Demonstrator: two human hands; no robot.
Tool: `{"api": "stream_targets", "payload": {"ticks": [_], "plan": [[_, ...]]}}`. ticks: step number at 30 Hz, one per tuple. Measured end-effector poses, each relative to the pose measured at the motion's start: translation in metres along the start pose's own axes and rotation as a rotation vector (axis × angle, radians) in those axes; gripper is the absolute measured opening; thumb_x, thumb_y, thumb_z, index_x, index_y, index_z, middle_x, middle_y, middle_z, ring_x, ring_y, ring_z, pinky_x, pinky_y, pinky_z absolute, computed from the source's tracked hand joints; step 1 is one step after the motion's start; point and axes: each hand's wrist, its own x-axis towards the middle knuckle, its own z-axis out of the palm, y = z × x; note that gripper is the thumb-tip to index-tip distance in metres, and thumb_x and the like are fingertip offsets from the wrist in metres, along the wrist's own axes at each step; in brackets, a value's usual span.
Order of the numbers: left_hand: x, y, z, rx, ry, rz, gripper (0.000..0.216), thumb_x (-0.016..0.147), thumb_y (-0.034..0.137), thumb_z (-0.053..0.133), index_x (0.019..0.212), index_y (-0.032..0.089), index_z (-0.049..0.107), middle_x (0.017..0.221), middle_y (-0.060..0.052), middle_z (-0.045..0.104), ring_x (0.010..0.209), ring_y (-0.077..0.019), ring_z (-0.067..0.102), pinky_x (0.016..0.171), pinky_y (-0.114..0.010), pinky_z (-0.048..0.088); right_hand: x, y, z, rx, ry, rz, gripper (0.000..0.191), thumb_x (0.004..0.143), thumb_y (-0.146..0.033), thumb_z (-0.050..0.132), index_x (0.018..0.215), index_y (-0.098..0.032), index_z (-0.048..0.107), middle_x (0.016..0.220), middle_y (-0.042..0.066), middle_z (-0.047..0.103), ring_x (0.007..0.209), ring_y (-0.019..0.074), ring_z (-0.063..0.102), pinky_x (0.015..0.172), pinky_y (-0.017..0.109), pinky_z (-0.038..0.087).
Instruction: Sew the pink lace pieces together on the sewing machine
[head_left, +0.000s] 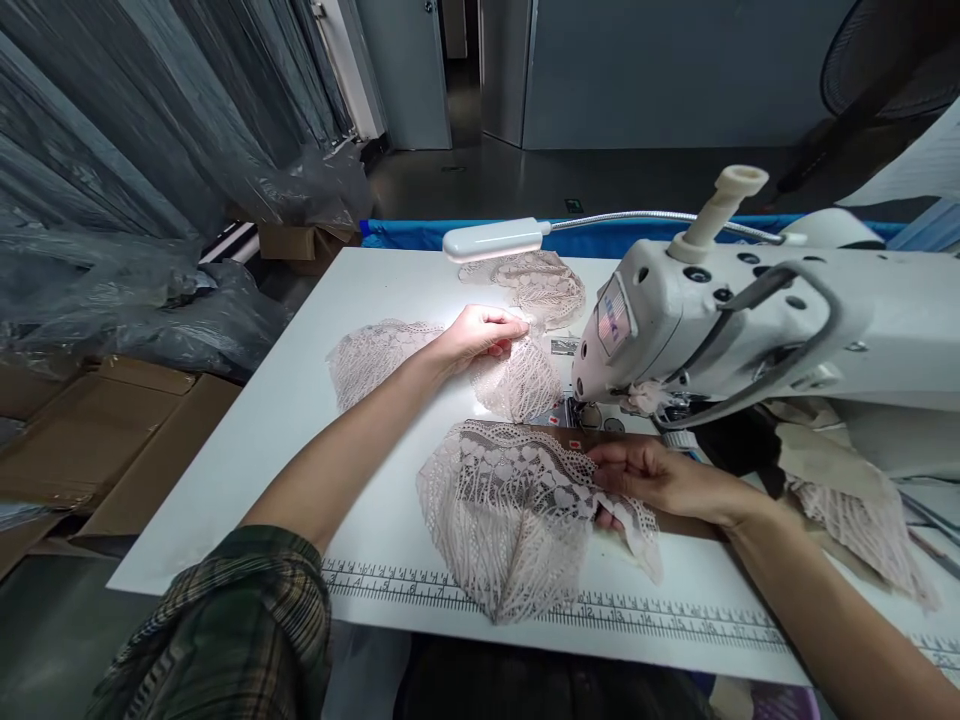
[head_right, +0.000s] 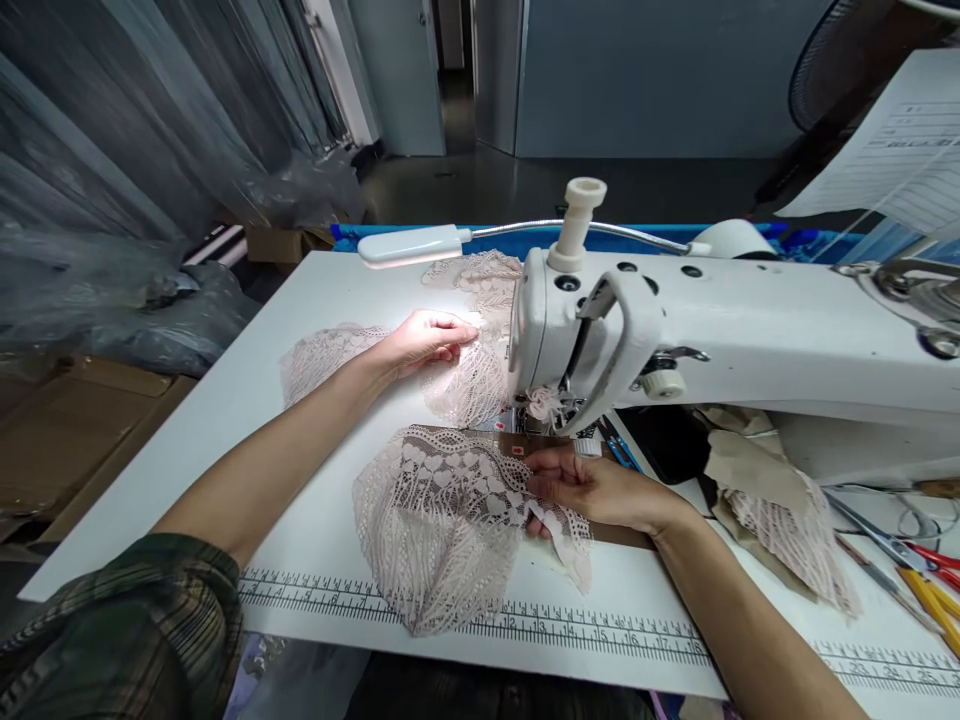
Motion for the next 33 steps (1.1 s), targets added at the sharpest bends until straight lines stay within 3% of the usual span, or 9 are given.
{"api": "stream_targets", "payload": {"ticks": [6, 14, 19, 25, 28, 31, 33], "plan": [[-0.003, 0.002, 0.002, -0.017, 0.006, -0.015, 0.020, 0.072, 0.023, 0.082, 0.073, 0.012, 0.065, 0.066, -0.003, 0.055, 0.057, -0.0084, 0.053, 0.062, -0.031, 0.048, 0.000, 0.002, -0.001, -0.005, -0.006, 0.005, 0.035, 0.092, -0.049, 0.058, 0.105, -0.016, 0.062, 0.089, 0.006, 0.071, 0.082, 0.0186, 0.068, 0.080, 0.034, 0.053], [-0.004, 0.007, 0.000, 0.054, -0.028, -0.023, 0.023, 0.074, 0.027, 0.080, 0.072, 0.011, 0.064, 0.062, -0.005, 0.059, 0.057, -0.0102, 0.056, 0.056, -0.029, 0.048, -0.001, -0.002, -0.001, -0.049, -0.026, 0.002, 0.032, 0.095, -0.045, 0.054, 0.104, -0.016, 0.063, 0.088, 0.006, 0.071, 0.084, 0.0178, 0.068, 0.082, 0.032, 0.051], [-0.011, 0.016, 0.001, 0.065, -0.008, 0.007, 0.027, 0.076, 0.017, 0.077, 0.100, 0.012, 0.066, 0.063, 0.000, 0.056, 0.056, -0.0083, 0.054, 0.061, -0.029, 0.050, 0.000, 0.001, -0.003, -0.045, -0.028, -0.008, 0.033, 0.095, -0.046, 0.055, 0.107, -0.016, 0.062, 0.090, 0.007, 0.071, 0.085, 0.0183, 0.068, 0.082, 0.032, 0.052], [-0.017, 0.022, -0.006, 0.137, -0.209, -0.020, 0.023, 0.080, 0.022, 0.071, 0.098, 0.008, 0.068, 0.081, -0.008, 0.063, 0.068, -0.0115, 0.059, 0.069, -0.028, 0.052, -0.001, 0.000, 0.001, -0.011, 0.003, 0.013, 0.033, 0.093, -0.047, 0.057, 0.104, -0.017, 0.061, 0.090, 0.006, 0.071, 0.083, 0.0185, 0.068, 0.077, 0.031, 0.052], [-0.019, 0.025, -0.012, 0.170, -0.339, -0.042, 0.031, 0.078, 0.021, 0.069, 0.107, 0.009, 0.066, 0.078, -0.006, 0.064, 0.077, -0.0143, 0.063, 0.077, -0.029, 0.051, -0.001, 0.002, 0.000, -0.013, 0.009, 0.009, 0.034, 0.093, -0.049, 0.056, 0.103, -0.017, 0.059, 0.089, 0.006, 0.070, 0.083, 0.0190, 0.068, 0.075, 0.031, 0.052], [-0.023, 0.032, -0.018, 0.398, -0.302, 0.068, 0.027, 0.076, 0.019, 0.068, 0.102, 0.012, 0.068, 0.080, -0.005, 0.066, 0.075, -0.0136, 0.062, 0.073, -0.026, 0.047, -0.002, 0.005, 0.002, -0.191, 0.119, -0.043, 0.041, 0.095, -0.052, 0.050, 0.117, -0.019, 0.057, 0.090, 0.007, 0.070, 0.081, 0.0206, 0.067, 0.073, 0.033, 0.053], [-0.029, 0.038, -0.021, 0.637, -0.219, 0.200, 0.014, 0.077, 0.021, 0.067, 0.088, 0.013, 0.071, 0.079, -0.005, 0.067, 0.070, -0.0126, 0.059, 0.066, -0.023, 0.043, -0.004, 0.007, 0.009, -0.462, 0.310, -0.119, 0.045, 0.094, -0.053, 0.049, 0.125, -0.021, 0.057, 0.091, 0.008, 0.069, 0.078, 0.0218, 0.065, 0.071, 0.035, 0.053]]}}
